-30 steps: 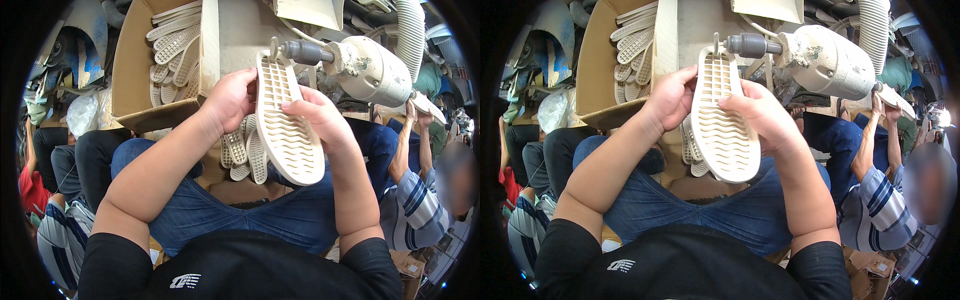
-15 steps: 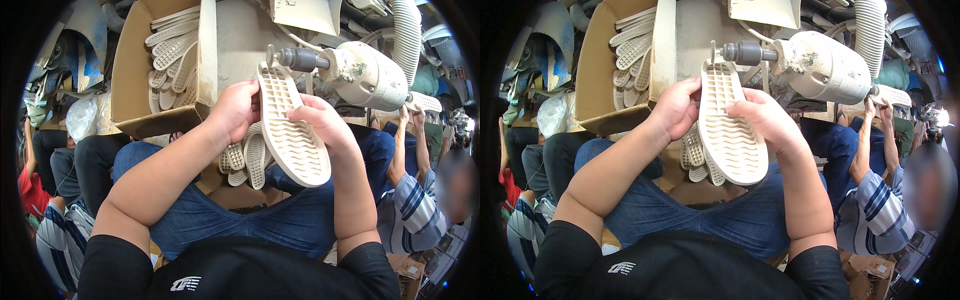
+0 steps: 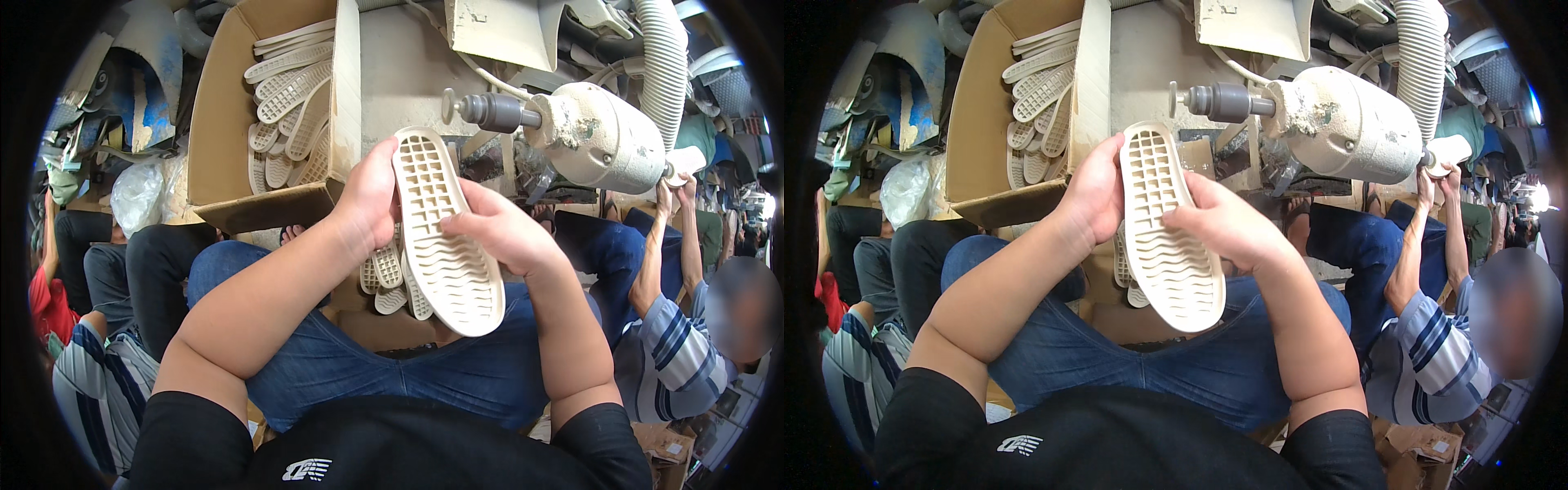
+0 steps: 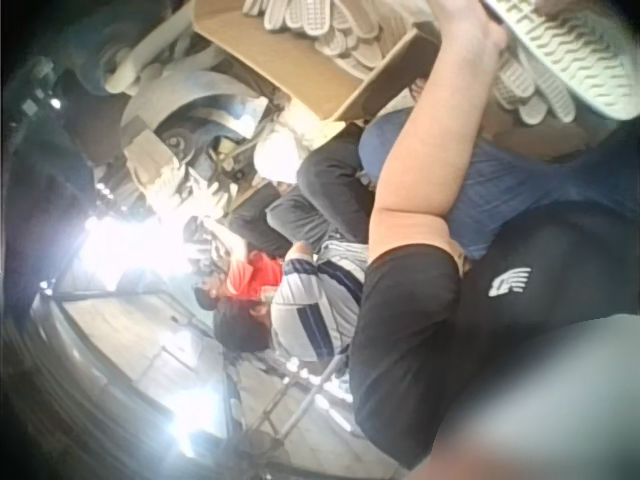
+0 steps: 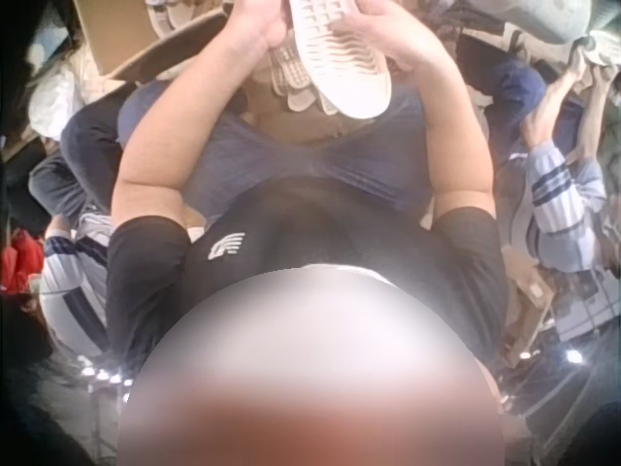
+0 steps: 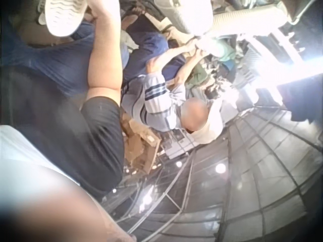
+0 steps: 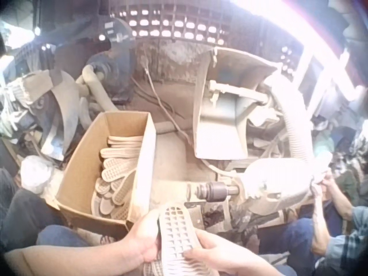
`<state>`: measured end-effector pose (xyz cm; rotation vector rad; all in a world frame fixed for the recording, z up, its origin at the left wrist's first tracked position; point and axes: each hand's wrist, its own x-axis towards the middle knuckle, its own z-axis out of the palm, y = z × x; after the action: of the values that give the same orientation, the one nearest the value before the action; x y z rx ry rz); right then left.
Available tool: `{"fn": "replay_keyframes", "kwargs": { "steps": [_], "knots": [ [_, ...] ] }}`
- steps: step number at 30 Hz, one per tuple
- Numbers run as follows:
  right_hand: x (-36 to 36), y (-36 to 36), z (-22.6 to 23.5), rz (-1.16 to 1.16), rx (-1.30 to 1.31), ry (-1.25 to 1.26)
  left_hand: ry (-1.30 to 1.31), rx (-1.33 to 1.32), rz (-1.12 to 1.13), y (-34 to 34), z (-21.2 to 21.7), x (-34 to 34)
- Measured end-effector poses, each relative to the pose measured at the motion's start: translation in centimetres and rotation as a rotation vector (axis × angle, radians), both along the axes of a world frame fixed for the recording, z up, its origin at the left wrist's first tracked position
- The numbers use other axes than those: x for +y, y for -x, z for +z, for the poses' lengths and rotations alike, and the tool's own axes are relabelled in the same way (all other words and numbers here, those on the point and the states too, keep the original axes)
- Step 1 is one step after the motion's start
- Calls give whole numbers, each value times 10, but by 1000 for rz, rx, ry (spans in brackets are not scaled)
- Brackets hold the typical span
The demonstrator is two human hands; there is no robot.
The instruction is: The person sits on the floor and repeatedly presses white shoe soles against a rotating grinding wheel to smooth the edges. They handle the soles one at a time, rotating them to grind different sides, and place finished soles into a nearby cardboard box.
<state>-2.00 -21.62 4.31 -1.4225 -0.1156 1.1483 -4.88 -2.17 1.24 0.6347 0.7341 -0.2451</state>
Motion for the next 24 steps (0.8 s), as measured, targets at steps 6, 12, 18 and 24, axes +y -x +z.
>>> {"fn": "replay_keyframes", "kwargs": {
  "steps": [6,12,18,24],
  "knots": [
    [6,7,-2,296,-429,211,3,46,-12,9,-9,6],
    [9,13,0,367,-437,270,43,69,14,17,-23,6],
    [11,20,-5,372,-529,339,-97,23,18,19,-18,3],
    [13,25,-5,380,-623,361,-414,-117,46,24,-16,-9]
  ]
}}
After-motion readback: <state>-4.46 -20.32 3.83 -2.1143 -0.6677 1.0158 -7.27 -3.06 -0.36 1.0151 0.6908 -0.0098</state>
